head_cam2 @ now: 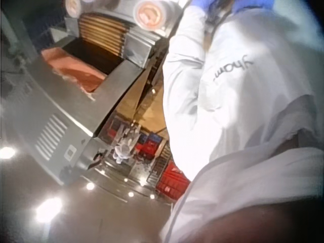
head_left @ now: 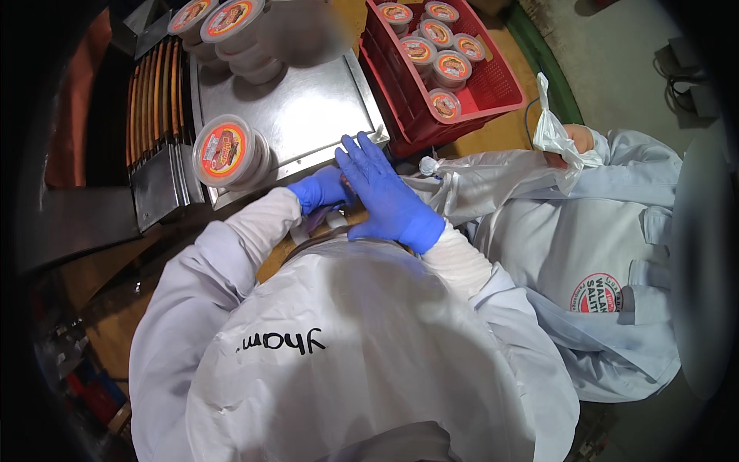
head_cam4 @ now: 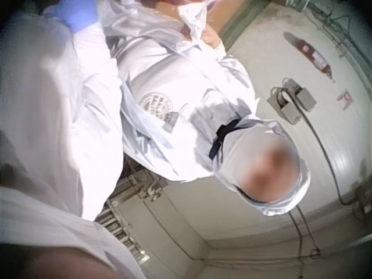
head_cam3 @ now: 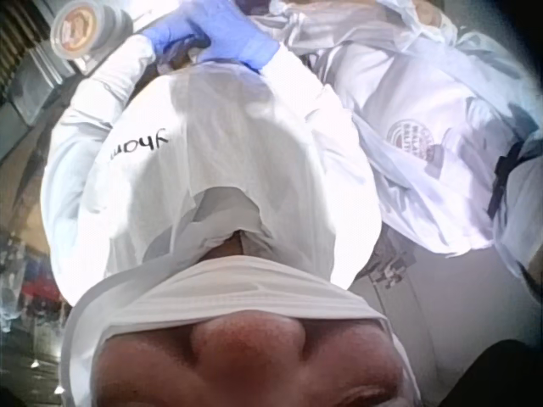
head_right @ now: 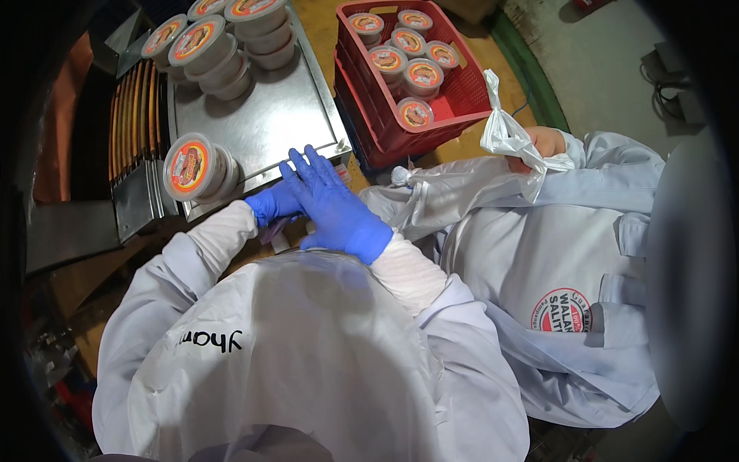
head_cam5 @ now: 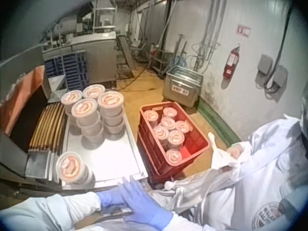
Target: The person applies adhesive labels to the lids of round plastic containers on a metal tray. They peel each label from its backing, position it on a container lid, and smooth it down. A coworker nearby handles similar containers in a red basket.
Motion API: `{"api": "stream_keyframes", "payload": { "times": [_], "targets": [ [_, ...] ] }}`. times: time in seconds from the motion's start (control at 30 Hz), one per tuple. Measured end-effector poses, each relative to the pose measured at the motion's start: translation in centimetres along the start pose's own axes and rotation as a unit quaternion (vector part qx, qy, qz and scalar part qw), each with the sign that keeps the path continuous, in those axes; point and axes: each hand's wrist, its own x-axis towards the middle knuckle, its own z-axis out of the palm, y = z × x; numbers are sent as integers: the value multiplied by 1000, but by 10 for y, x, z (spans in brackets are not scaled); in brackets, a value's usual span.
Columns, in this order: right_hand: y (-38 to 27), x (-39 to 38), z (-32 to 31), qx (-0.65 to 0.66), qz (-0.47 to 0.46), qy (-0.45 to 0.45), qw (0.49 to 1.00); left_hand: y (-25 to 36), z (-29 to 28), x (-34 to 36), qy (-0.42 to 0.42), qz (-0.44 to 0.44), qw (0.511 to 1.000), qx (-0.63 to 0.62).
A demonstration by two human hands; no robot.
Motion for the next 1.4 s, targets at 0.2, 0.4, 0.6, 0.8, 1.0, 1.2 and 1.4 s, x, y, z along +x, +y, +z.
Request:
{"api": "stream_keyframes", "payload": {
  "times": [0.2,0.4,0.6,0.8,1.0,1.2,1.4],
  "targets": [
    [22,16,-10,231,61,-25,971,112,-32,-49,-126,-105,983,-87],
    [6,24,20,377,61,-29,924,151,-64,-103,-237,-130,961,-65],
    [-3,37,-4,746,213,-53,629,155,-153,-126,-211,-60,926,-308],
    [18,44,-5,851,117,25,512,111,-136,-177,514,249,759,312],
    [1,50,5,768,153,65,619,40,-65,-152,451,12,732,511],
    [-30,62,24,763,142,99,623,33,-70,-169,430,75,780,448],
    [-73,77,45,702,165,208,660,44,-64,-200,508,316,802,-10]
  ]
}}
